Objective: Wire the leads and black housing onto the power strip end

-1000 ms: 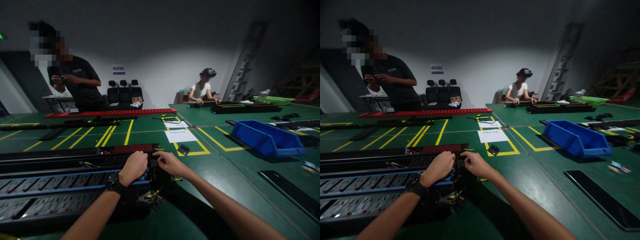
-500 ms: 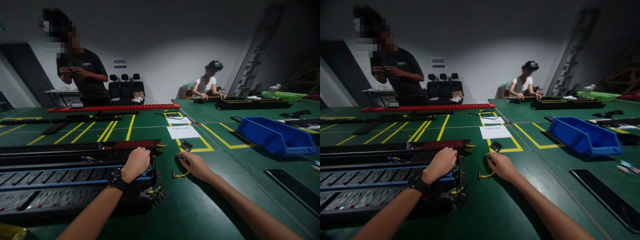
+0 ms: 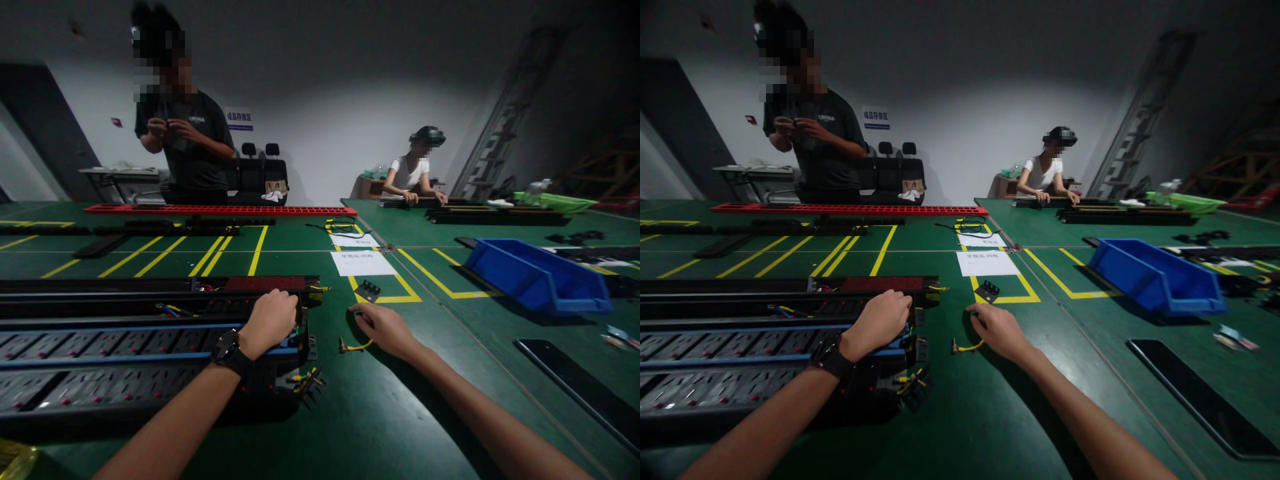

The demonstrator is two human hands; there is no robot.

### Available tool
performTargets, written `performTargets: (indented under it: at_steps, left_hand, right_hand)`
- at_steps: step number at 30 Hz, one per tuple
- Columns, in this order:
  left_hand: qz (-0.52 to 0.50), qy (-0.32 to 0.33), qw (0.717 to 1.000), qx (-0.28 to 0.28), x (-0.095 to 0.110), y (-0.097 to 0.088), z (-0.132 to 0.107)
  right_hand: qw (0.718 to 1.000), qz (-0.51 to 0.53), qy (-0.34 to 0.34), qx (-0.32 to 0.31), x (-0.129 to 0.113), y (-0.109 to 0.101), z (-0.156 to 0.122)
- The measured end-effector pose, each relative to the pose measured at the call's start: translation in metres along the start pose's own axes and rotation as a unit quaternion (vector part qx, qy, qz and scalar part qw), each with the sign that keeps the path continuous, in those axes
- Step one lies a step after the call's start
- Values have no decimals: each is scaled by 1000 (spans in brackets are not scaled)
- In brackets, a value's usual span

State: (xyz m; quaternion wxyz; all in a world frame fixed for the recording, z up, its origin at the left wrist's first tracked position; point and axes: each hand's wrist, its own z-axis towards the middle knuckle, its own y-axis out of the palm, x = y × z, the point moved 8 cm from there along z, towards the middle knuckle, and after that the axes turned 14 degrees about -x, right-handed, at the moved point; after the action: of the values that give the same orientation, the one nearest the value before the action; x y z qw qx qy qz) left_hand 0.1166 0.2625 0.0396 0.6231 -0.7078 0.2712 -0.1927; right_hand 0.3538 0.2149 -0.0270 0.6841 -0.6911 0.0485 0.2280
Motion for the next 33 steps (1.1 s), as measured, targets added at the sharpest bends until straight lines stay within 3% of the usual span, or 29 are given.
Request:
performTargets:
  at_steps: [11, 16, 20, 25, 28, 33]
  left_hand:
    - [12, -3, 1000, 0, 0, 0, -1]
    - [11, -1, 1000, 3, 0, 0, 0]
    - [18, 1, 1000, 1, 1, -1, 1]
    - [25, 5, 1000, -2, 2, -2, 0]
    - [25, 5, 1000, 1, 1, -1, 0]
    - [28, 7, 1000, 1, 1, 1, 0]
  right_hand:
    - [1000, 4, -4, 6, 0, 1, 1]
    - [996, 80, -9, 36, 0, -12, -2]
    - [993, 88, -67, 44, -27, -33, -16]
    - [986, 9, -156, -54, -74, -21, -30]
    - [983, -7, -169, -65, -81, -10, -29]
    - [982, -19, -187, -24, -77, -8, -27]
